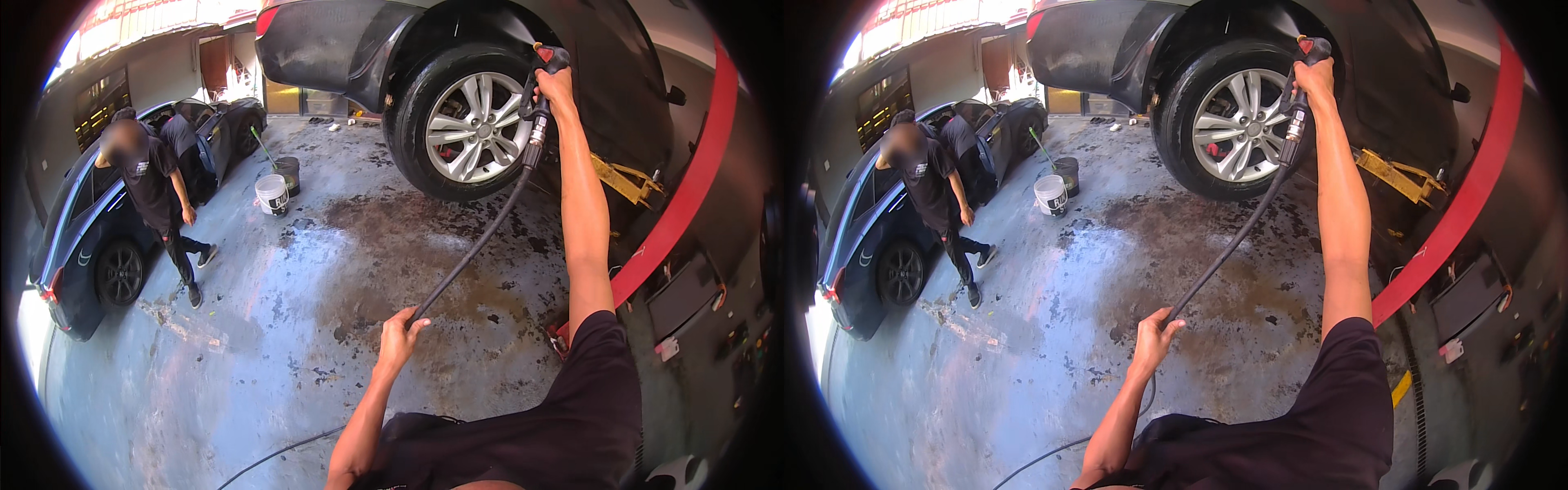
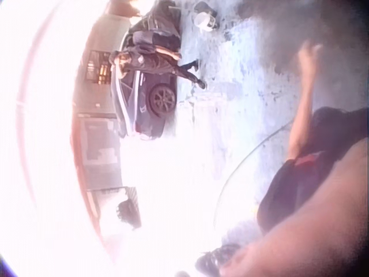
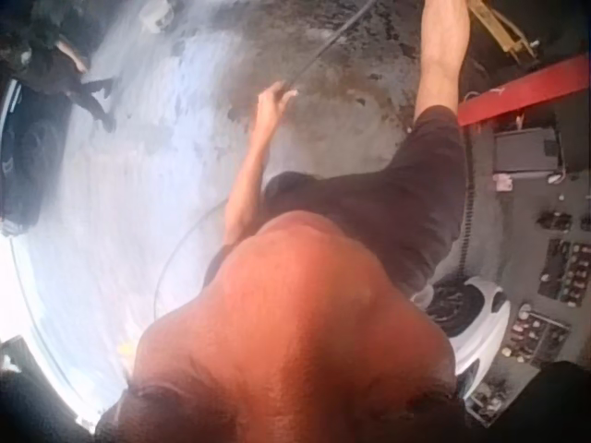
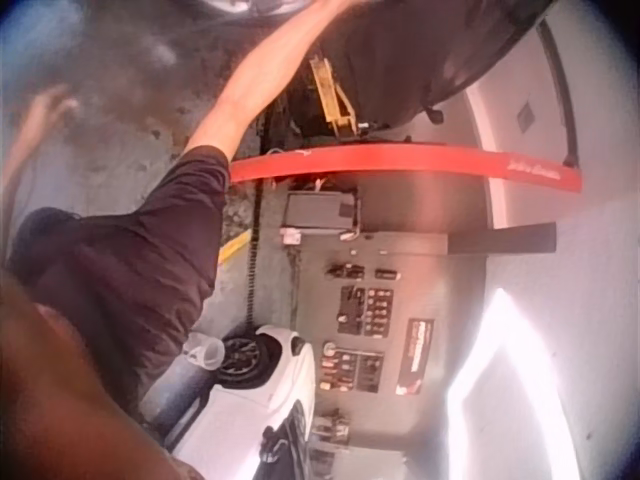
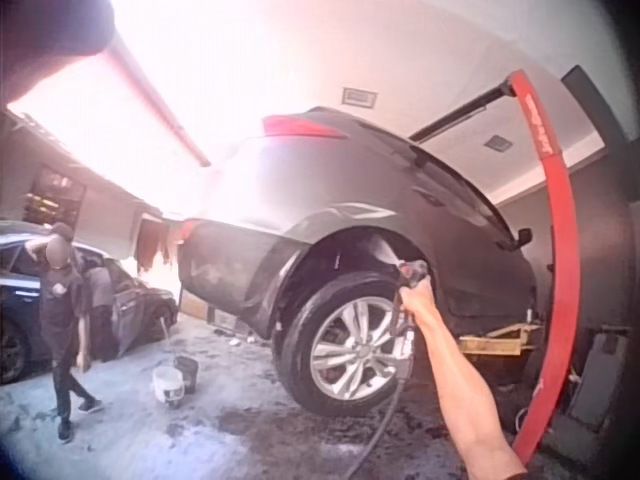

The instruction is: The person uses a pressure washer to clean the garage floor and the wheels of a car on a lift. They systematically spray the concrete surface and then focus on the car's tires and rims.

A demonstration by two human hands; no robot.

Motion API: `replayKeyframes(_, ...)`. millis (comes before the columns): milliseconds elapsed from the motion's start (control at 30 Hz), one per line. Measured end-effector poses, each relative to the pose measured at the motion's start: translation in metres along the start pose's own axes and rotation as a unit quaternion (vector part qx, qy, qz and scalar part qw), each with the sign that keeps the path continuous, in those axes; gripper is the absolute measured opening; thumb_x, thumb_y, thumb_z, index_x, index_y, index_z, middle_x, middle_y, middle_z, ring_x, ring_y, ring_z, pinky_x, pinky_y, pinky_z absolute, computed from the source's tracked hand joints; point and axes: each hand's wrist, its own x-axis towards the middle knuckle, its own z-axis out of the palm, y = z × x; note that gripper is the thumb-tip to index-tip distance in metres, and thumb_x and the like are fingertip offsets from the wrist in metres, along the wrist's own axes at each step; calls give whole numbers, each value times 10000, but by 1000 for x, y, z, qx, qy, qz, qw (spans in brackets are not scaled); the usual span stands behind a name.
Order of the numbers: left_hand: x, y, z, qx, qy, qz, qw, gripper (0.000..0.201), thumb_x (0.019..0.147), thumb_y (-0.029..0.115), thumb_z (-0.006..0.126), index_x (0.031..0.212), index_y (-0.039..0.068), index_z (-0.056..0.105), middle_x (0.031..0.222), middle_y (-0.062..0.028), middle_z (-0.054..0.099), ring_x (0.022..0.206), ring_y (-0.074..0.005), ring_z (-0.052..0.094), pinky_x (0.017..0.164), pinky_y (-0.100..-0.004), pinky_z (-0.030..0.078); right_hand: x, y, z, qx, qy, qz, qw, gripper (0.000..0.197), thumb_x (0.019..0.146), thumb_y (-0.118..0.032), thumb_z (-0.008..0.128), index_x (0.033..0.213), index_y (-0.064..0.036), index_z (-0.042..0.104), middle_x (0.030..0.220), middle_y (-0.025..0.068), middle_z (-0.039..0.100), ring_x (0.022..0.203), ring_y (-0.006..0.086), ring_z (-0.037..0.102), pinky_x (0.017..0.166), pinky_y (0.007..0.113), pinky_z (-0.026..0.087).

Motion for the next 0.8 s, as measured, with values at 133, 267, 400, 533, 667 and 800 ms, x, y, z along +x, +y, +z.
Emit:
replayKeyframes(133, -24, -18, -12, 16, -47, 9, 999, 433, 888, 263, 773, 1196, -25, 675, 1047, -213, 719, 928, -327, 710, 819, -387, 537, -35, -40, 24, 10, -52, -19, 998, 503, 859, -116, 694, 1238, 59, 414, 879, 156, 647, 612, 201, 666, 503, 354, 590)
replayKeyframes(267, -66, -29, -46, 76, -31, 54, 995, 468, 919, 239, 735, 1322, 29, 623, 1275, -169, 673, 1135, -340, 669, 972, -415, 524, -65, -63, 46, -9, -98, -49, 994, 545, 860, -133, 682, 1274, 78, 397, 893, 181, 653, 642, 216, 687, 524, 362, 597)
replayKeyframes(400, -144, -69, -66, 163, -215, -74, 960, 371, 935, 255, 709, 1263, 89, 657, 1226, -152, 690, 1162, -344, 647, 946, -443, 529, -79, -50, 37, -75, -66, -154, 983, 513, 819, -147, 645, 1255, 70, 485, 861, 181, 686, 663, 241, 711, 575, 371, 609)
replayKeyframes(533, -239, -131, -55, 262, -295, -182, 901, 373, 946, 343, 674, 1213, 82, 667, 1162, -144, 711, 1123, -379, 651, 922, -483, 527, -92, -22, 22, -86, -68, -186, 977, 207, 884, -149, 692, 1048, -25, 669, 624, 43, 586, 464, 145, 559, 413, 340, 450)
replayKeyframes(667, -306, -132, -69, 15, -168, -269, 948, 486, 994, 430, 604, 1282, 40, 643, 1227, -168, 699, 1131, -354, 662, 988, -442, 505, -64, 47, 20, -63, -117, -153, 979, 351, 926, -195, 681, 1217, -38, 561, 711, 59, 593, 459, 138, 526, 385, 316, 431)
replayKeyframes(800, -422, -188, -65, 67, 235, -370, 896, 408, 1011, 338, 548, 1170, -17, 668, 1112, -240, 711, 1069, -400, 674, 918, -446, 521, -25, 124, -29, -39, -108, -110, 987, 507, 969, -240, 670, 1387, -50, 454, 798, 76, 600, 455, 131, 493, 357, 292, 412)
